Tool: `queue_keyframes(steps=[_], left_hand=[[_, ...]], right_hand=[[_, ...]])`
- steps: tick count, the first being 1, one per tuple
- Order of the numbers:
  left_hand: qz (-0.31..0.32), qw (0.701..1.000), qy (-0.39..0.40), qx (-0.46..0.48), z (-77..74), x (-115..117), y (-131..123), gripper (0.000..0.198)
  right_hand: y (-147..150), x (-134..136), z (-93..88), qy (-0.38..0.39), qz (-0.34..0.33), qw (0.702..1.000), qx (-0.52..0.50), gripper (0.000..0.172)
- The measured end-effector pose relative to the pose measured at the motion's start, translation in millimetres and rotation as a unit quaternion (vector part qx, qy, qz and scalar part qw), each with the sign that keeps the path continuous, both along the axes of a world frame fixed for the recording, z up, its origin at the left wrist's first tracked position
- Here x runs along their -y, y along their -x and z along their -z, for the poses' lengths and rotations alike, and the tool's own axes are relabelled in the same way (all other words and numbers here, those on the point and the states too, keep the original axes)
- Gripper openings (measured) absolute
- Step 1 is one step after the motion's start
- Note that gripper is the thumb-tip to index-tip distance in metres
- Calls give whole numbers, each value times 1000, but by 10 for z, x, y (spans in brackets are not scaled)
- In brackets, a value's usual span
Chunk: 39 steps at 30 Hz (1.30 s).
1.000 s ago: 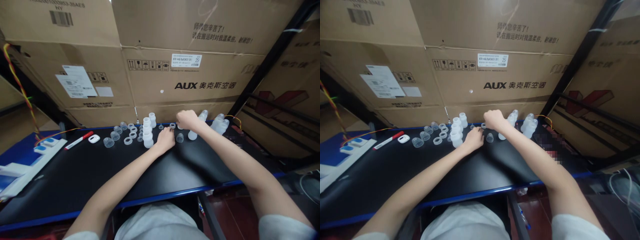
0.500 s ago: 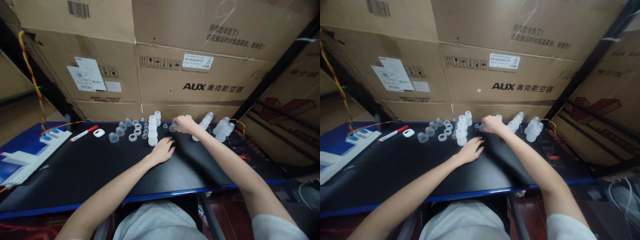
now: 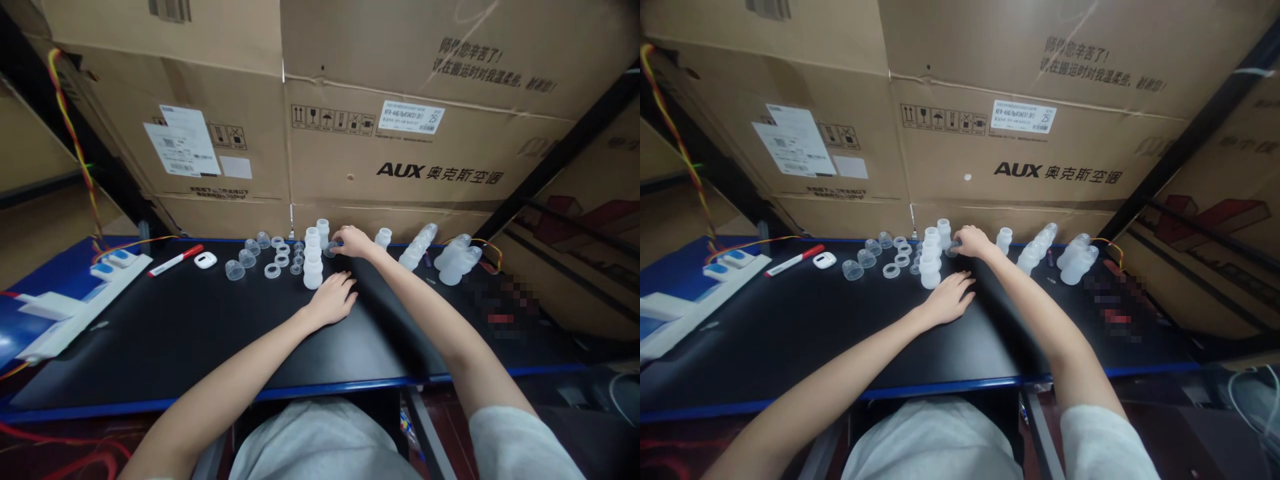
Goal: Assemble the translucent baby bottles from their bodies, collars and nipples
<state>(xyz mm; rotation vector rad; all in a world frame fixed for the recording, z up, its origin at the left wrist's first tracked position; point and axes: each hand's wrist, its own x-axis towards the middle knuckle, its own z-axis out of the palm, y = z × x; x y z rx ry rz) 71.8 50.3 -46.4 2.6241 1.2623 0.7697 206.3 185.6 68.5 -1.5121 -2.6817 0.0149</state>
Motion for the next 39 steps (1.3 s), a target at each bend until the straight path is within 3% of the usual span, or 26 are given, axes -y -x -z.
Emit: queue_keyframes(steps=[8,14,26,35,39], left_hand=[[-10,1000,11,-14,31,-11,1,46],[-5,1000,21,-3,40,-15,3,46],[-4,999,35,-11,-4,-6,1,46],[-2,999,32,-7,-15,-1,5,46],[1,1000,26,7,13,-7,6,45]], right_hand=[[-116,-140,70,3,-19,1000,6,70],[-82,-124,80,-3,-20,1000,11,44],[-302,-135,-35,-20,67,995,76,41],[-242,-129,-41,-1,63,994,94,42],[-180,-92,-113,-13,42,996,77,51]])
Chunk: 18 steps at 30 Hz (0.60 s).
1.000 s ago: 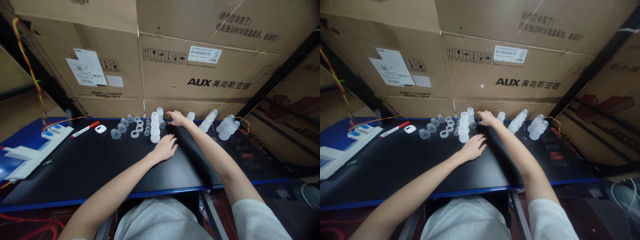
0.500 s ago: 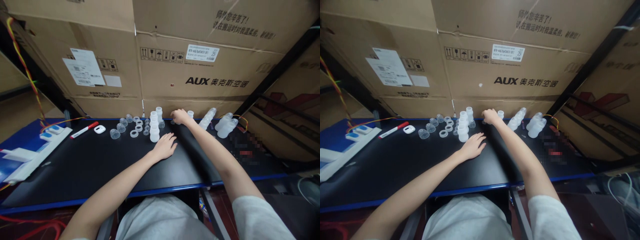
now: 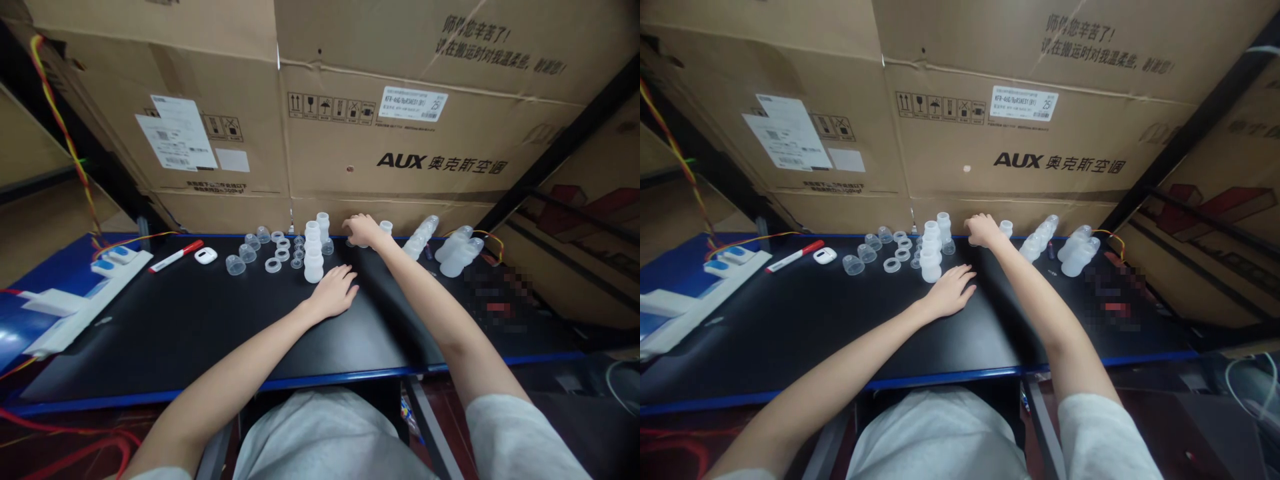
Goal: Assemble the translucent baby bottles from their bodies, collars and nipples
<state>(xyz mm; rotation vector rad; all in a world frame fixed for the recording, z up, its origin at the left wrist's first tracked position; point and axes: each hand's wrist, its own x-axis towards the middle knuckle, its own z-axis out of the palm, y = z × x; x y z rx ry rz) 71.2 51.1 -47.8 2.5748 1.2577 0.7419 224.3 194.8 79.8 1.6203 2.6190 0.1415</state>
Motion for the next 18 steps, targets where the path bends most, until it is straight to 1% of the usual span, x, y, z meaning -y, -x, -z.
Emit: queue_keyframes(steps=[3,5,7,10,13,16,18], left_hand=[[4,1000,-4,4,1,-4,0,44],[4,1000,-7,0,-11,-3,0,44],[3,1000,-9,-7,-24,0,0,44],[0,1000,-10,-16,-26,3,-2,46],[-1,1000,-5,-11,-1,1,-1,46],[-2,1000,-3,-4,26,-5,1,46],[-2,1000,-3,-2,34,-7,0,46]], right_hand=[[89,30,-31,29,-34,999,-22,42],[154,49,-12,52,-52,996,-49,41],[197,62,20,56,-59,994,-74,39],[188,55,35,46,-46,995,-76,31],[117,13,14,37,-20,997,-59,28],[67,-23,19,17,2,999,-41,29],[64,-18,43,2,8,999,-34,32]])
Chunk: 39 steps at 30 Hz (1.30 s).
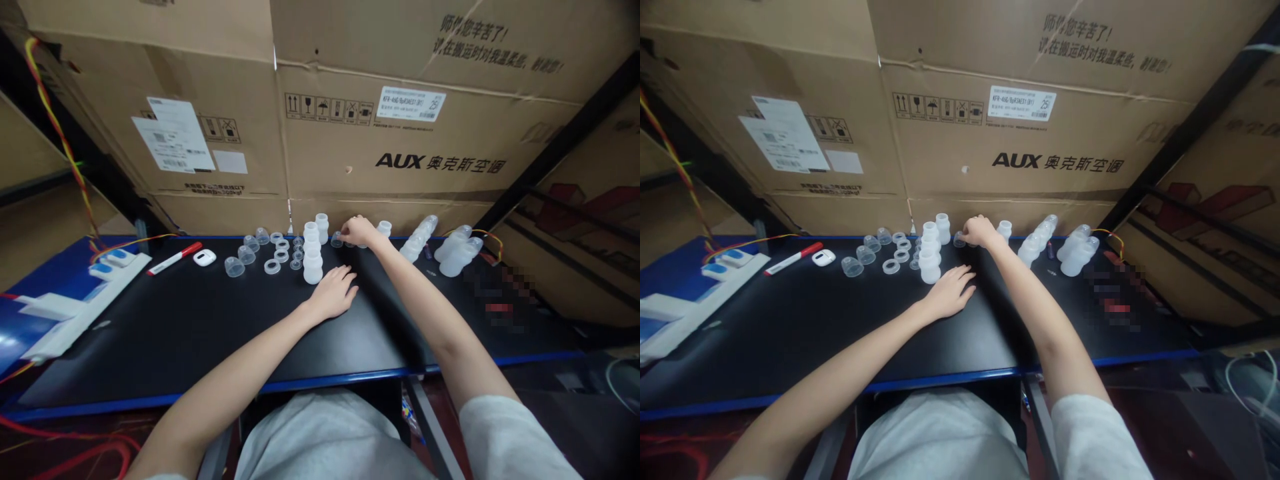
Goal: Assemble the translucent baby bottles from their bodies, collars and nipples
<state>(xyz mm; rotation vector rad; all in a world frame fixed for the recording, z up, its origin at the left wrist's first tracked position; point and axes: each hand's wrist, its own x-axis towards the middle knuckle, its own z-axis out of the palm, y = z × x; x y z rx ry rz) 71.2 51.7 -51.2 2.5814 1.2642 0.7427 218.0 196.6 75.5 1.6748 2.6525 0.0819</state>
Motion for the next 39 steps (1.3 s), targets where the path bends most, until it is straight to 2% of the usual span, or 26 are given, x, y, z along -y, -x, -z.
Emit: queue_keyframes(steps=[3,6,8,10,13,16,19,23,26,28,30,32,34,35,37,39], left_hand=[[-1,1000,-1,-3,-6,2,-6,45],[-2,1000,-3,-15,-27,4,-7,46],[2,1000,-2,-21,-51,0,9,46],[16,999,1,-28,-84,-7,46,48],[50,998,16,-42,-140,-16,128,52],[63,997,33,-42,-182,-18,197,52],[66,997,39,-31,-203,-7,225,49],[67,997,47,10,-221,40,216,48],[51,991,78,101,-236,105,154,68],[28,971,131,197,-255,160,77,95],[13,932,197,304,-292,216,-13,110],[6,891,250,378,-348,269,-89,93],[0,868,286,406,-417,320,-134,63],[1,858,306,412,-452,346,-146,51],[28,823,380,421,-520,401,-154,39],[85,751,496,428,-582,450,-154,35]], right_hand=[[9,91,1,-31,2,1000,-2,47],[-49,304,-102,-82,-18,996,-41,57],[-163,507,-209,-129,-36,987,-85,51],[-339,726,-303,-190,-26,974,-119,44],[-665,991,-338,-293,54,942,-157,41],[-956,1092,-210,-345,123,906,-210,42],[-1135,1039,3,-331,159,890,-271,41],[-1150,911,216,-298,131,884,-336,34],[-928,970,288,-324,74,825,-457,29],[-677,1122,317,-303,24,778,-551,27],[-402,1315,336,-219,-17,746,-629,24],[-173,1479,343,-128,-56,732,-666,21],[-33,1563,337,-45,-73,718,-691,20],[3,1575,328,-8,-72,700,-710,21],[21,1564,298,56,-60,641,-763,26],[0,1547,250,114,-61,575,-808,29]])
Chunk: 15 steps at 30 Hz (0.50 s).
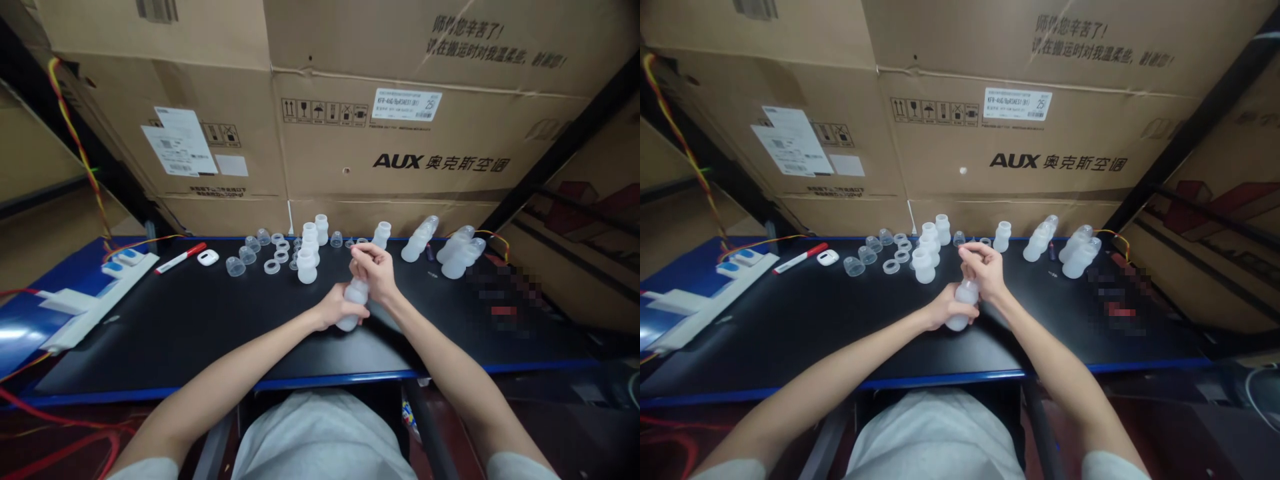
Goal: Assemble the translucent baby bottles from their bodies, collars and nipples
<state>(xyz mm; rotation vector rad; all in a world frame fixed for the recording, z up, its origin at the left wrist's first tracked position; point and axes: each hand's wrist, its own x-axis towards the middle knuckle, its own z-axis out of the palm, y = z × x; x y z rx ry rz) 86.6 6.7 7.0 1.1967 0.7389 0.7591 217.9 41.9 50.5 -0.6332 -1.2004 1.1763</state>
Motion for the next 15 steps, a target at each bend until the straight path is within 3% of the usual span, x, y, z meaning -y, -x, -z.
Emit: queue_keyframes(steps=[4,8,11,15], left_hand=[[195,955,174,141,-76,33,13,36],[281,916,211,196,-69,2,55,42],[244,942,155,169,-47,6,106,58],[71,987,61,132,-41,28,140,69]], right_hand=[[-45,33,-120,36,-72,995,-63,31],[-54,72,-164,41,-84,993,-75,30],[-104,17,-125,-4,-79,997,8,40],[-287,-164,-51,-47,-49,987,148,50]])
